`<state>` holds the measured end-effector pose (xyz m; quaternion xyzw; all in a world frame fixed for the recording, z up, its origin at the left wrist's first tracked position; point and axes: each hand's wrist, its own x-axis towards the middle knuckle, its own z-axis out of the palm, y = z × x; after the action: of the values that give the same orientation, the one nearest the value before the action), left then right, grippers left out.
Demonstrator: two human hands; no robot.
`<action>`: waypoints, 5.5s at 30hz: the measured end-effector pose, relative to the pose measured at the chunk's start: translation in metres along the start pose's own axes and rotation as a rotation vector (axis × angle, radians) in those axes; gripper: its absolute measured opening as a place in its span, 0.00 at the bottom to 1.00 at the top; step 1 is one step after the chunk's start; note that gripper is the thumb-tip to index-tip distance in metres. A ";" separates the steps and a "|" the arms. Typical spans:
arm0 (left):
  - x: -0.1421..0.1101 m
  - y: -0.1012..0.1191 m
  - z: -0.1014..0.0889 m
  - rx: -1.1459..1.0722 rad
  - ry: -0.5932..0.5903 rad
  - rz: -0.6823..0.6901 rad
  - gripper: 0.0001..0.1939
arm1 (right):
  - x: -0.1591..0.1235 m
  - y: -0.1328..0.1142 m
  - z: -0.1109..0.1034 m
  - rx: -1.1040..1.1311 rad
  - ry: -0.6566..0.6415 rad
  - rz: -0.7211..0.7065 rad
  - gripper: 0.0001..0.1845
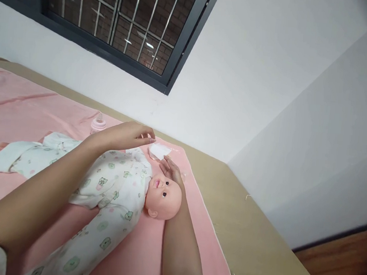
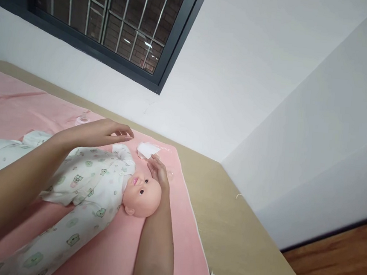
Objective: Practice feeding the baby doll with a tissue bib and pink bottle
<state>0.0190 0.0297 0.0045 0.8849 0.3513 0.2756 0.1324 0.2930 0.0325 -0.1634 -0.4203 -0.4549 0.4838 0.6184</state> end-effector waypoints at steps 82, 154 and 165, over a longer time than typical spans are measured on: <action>0.009 0.018 0.062 -0.072 -0.387 0.176 0.07 | 0.029 -0.010 -0.042 0.010 0.013 0.181 0.20; 0.017 0.015 0.072 -0.245 -0.280 0.060 0.10 | 0.026 -0.018 -0.036 -0.046 0.016 0.175 0.20; 0.019 0.009 0.078 -0.185 -0.221 0.045 0.12 | 0.025 -0.018 -0.035 -0.048 0.020 0.174 0.16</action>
<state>0.0805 0.0336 -0.0473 0.9017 0.2877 0.2104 0.2449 0.3337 0.0509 -0.1503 -0.4778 -0.4219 0.5203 0.5683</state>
